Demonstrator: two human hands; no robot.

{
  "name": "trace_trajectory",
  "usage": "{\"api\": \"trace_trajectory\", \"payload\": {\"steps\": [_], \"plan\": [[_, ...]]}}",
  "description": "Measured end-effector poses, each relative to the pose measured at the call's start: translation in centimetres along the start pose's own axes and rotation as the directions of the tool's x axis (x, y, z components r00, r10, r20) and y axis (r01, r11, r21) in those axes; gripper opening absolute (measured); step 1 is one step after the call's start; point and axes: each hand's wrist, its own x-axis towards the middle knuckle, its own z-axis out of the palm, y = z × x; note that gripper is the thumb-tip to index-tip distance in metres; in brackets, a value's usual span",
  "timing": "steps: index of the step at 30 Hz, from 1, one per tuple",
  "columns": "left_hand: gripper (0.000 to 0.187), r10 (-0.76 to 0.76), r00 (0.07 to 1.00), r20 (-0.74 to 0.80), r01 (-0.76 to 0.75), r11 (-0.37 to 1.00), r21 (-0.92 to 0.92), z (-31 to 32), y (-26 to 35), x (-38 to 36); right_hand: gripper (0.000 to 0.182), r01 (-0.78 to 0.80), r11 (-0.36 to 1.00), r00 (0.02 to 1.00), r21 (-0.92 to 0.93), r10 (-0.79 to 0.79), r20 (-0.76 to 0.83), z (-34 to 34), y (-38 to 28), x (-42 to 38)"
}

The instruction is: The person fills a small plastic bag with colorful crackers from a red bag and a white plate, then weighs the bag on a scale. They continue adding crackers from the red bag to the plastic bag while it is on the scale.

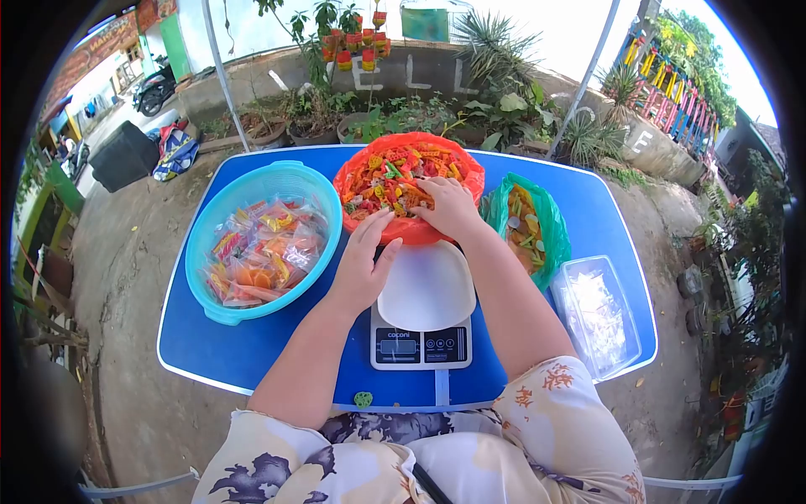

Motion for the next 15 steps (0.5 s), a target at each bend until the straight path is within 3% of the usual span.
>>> {"api": "trace_trajectory", "payload": {"steps": [3, 7, 15], "plan": [[0.046, 0.047, 0.999, 0.016, -0.047, 0.999, 0.000, 0.3, -0.8, -0.4, 0.046, -0.040, 0.997, 0.992, 0.068, 0.031, 0.123, -0.4, -0.3, 0.7], [0.046, 0.106, 0.994, 0.037, -0.108, 0.992, 0.058, 0.4, -1.4, -0.9, 0.028, 0.006, 0.965, 1.000, 0.262, -0.011, 0.018, 0.4, 0.5, 1.0], [0.046, 0.095, 0.993, 0.068, -0.097, 0.995, 0.032, -0.3, -1.4, -1.1, 0.033, -0.243, 0.810, 0.962, 0.534, 0.272, 0.026, -0.5, 0.4, 1.3]]}}
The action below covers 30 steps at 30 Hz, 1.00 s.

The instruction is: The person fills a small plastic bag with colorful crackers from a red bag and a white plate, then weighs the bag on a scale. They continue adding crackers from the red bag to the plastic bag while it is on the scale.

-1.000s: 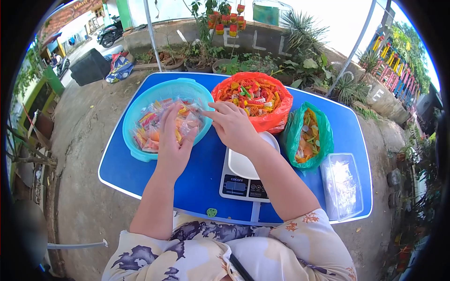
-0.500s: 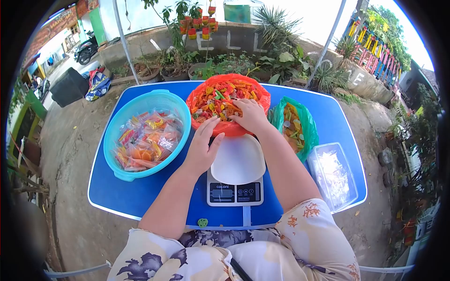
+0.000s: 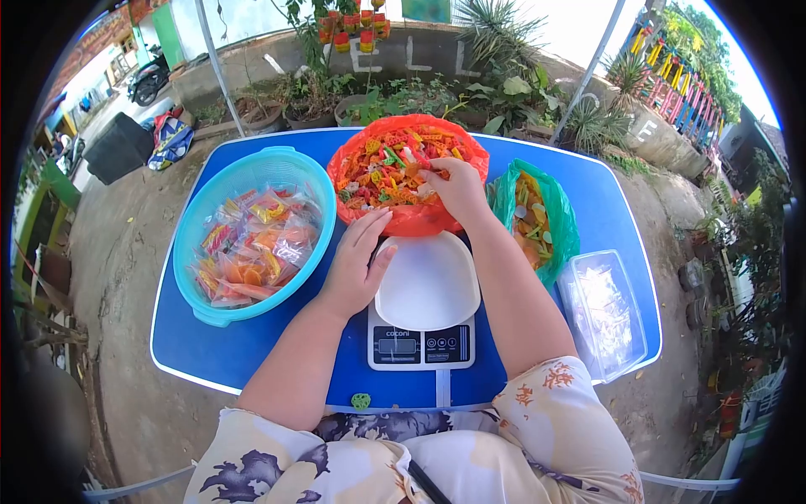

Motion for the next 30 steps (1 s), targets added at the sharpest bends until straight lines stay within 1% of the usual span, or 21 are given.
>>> {"api": "trace_trajectory", "payload": {"steps": [2, 3, 6, 9, 11, 15, 18, 24, 27, 30], "plan": [[0.046, 0.009, 1.000, 0.001, -0.009, 1.000, 0.014, 0.0, 0.1, -0.1, 0.034, -0.064, 0.996, 0.998, 0.068, 0.065, -0.003, -0.4, -0.2, 0.2], [0.046, 0.009, 1.000, 0.000, -0.009, 1.000, 0.012, 0.1, 0.1, -0.1, 0.035, -0.031, 0.998, 0.999, 0.054, 0.033, -0.033, -0.4, -0.3, 0.3], [0.046, 0.011, 1.000, 0.001, -0.011, 1.000, 0.008, 0.1, 0.2, -0.1, 0.034, -0.028, 0.999, 0.999, -0.028, 0.028, -0.018, -0.8, -0.6, 0.2], [0.046, 0.020, 1.000, -0.011, -0.020, 1.000, 0.014, 0.1, 0.1, -0.1, 0.033, -0.032, 0.999, 0.999, 0.017, 0.032, -0.027, -1.1, -1.3, -0.3], [0.047, 0.040, 0.998, -0.038, -0.039, 0.999, 0.024, 0.3, 0.0, -0.1, 0.031, -0.041, 0.996, 0.998, 0.076, 0.044, -0.048, -1.0, -1.0, -0.3], [0.047, 0.032, 0.999, -0.038, -0.031, 0.999, 0.030, 0.3, -0.1, -0.2, 0.030, -0.023, 0.979, 0.996, 0.202, 0.040, -0.078, -1.0, -0.8, -0.3], [0.046, 0.025, 0.999, -0.038, -0.025, 0.999, 0.021, 0.3, 0.0, -0.1, 0.029, -0.074, 0.936, 0.995, 0.345, 0.093, -0.040, -1.6, -1.9, -0.7], [0.044, 0.028, 0.998, -0.056, -0.028, 1.000, -0.005, 0.3, 0.1, 0.0, 0.028, -0.072, 0.835, 0.996, 0.546, 0.033, 0.082, -3.2, -4.8, -3.5], [0.043, 0.032, 0.997, -0.073, -0.032, 0.999, -0.003, 0.4, 0.0, -0.1, 0.029, -0.246, 0.689, 0.964, 0.682, 0.097, 0.249, -3.9, -5.6, -6.3], [0.043, 0.026, 0.997, -0.074, -0.026, 1.000, 0.008, 0.4, 0.0, -0.2, 0.029, -0.253, 0.760, 0.959, 0.598, 0.115, 0.258, -3.2, -4.7, -8.4]]}}
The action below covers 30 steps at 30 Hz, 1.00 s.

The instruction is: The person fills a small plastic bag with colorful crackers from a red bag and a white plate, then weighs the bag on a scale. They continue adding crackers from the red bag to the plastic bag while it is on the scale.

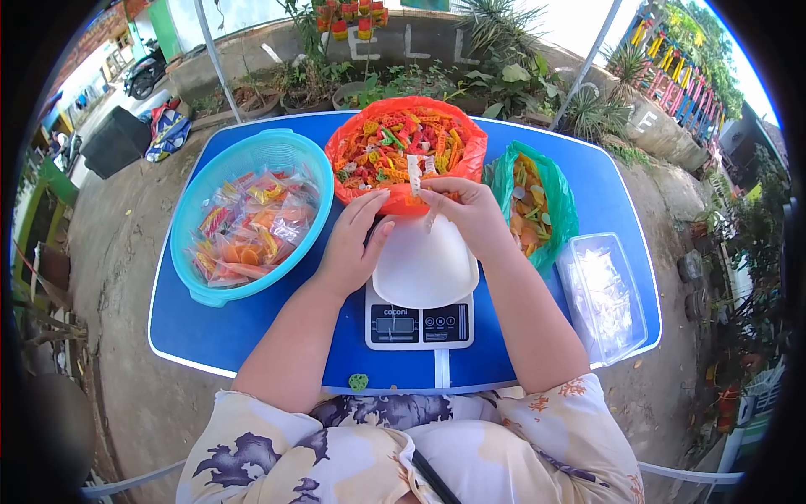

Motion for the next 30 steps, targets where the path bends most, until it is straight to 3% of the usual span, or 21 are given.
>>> {"api": "trace_trajectory", "payload": {"steps": [5, 20, 26, 30], "plan": [[0.041, -0.015, 1.000, -0.010, 0.015, 1.000, -0.010, 0.1, -0.1, -0.1, 0.027, -0.104, 0.992, 0.995, -0.073, 0.103, -0.014, 0.9, -0.3, -2.6], [0.040, -0.025, 1.000, -0.017, 0.025, 1.000, 0.004, 0.0, -0.1, -0.1, 0.024, -0.027, 0.997, 0.997, 0.073, 0.033, -0.076, 0.9, 0.9, -2.8], [0.039, -0.008, 1.000, -0.023, 0.008, 1.000, 0.000, -0.2, 0.0, 0.0, 0.024, 0.084, 0.983, 0.982, -0.162, -0.109, -0.151, -0.9, 0.5, -2.7], [0.038, 0.009, 0.999, -0.031, -0.009, 1.000, -0.003, -0.2, 0.2, 0.1, 0.023, 0.070, 0.972, 0.993, -0.226, -0.089, -0.074, -1.4, 0.5, -2.9]]}}
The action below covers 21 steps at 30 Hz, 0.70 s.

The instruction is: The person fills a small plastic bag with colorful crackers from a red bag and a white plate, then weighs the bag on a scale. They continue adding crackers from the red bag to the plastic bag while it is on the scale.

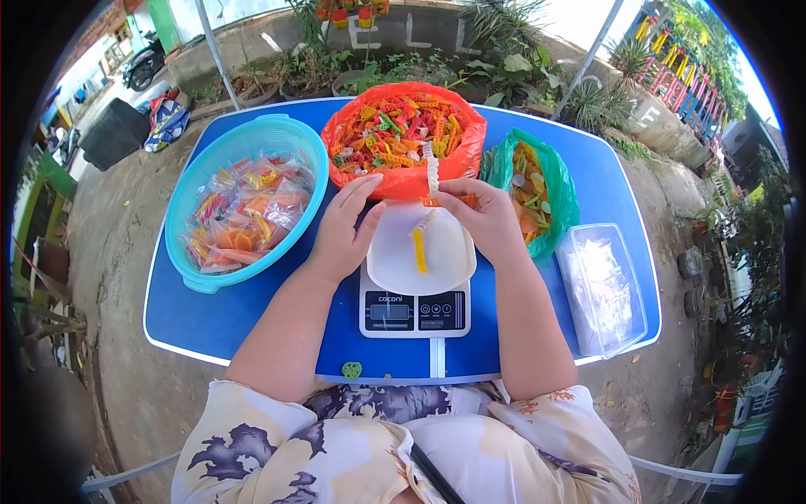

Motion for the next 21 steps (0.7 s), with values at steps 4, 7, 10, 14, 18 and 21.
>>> {"api": "trace_trajectory", "payload": {"steps": [4, 7, 10, 14, 18, 21], "plan": [[0.038, 0.000, 1.000, -0.002, 0.000, 1.000, -0.003, 0.0, -0.1, 0.0, 0.021, 0.000, 0.981, 0.997, -0.192, 0.014, 0.071, 0.1, -1.2, -0.5], [0.038, -0.009, 1.000, -0.008, 0.009, 1.000, -0.006, 0.0, 0.0, 0.0, 0.021, 0.032, 0.954, 0.996, -0.299, -0.007, 0.084, 0.2, -1.4, -0.6], [0.038, -0.015, 1.000, -0.007, 0.015, 1.000, -0.004, -0.1, 0.1, 0.0, 0.021, 0.074, 0.942, 0.995, -0.327, -0.048, 0.087, 0.4, -1.8, -0.8], [0.038, -0.016, 1.000, -0.004, 0.016, 1.000, -0.006, -0.1, 0.0, 0.0, 0.021, 0.115, 0.923, 0.989, -0.368, -0.069, 0.134, 0.1, -1.5, -0.5], [0.038, -0.015, 1.000, -0.008, 0.015, 1.000, -0.003, -0.1, 0.0, 0.0, 0.022, 0.159, 0.929, 0.987, -0.335, -0.140, 0.080, 0.3, -0.9, -0.4], [0.038, -0.020, 1.000, -0.013, 0.019, 1.000, -0.012, -0.1, 0.1, 0.1, 0.022, 0.200, 0.920, 0.979, -0.337, -0.200, 0.035, 0.3, -0.7, -0.2]]}}
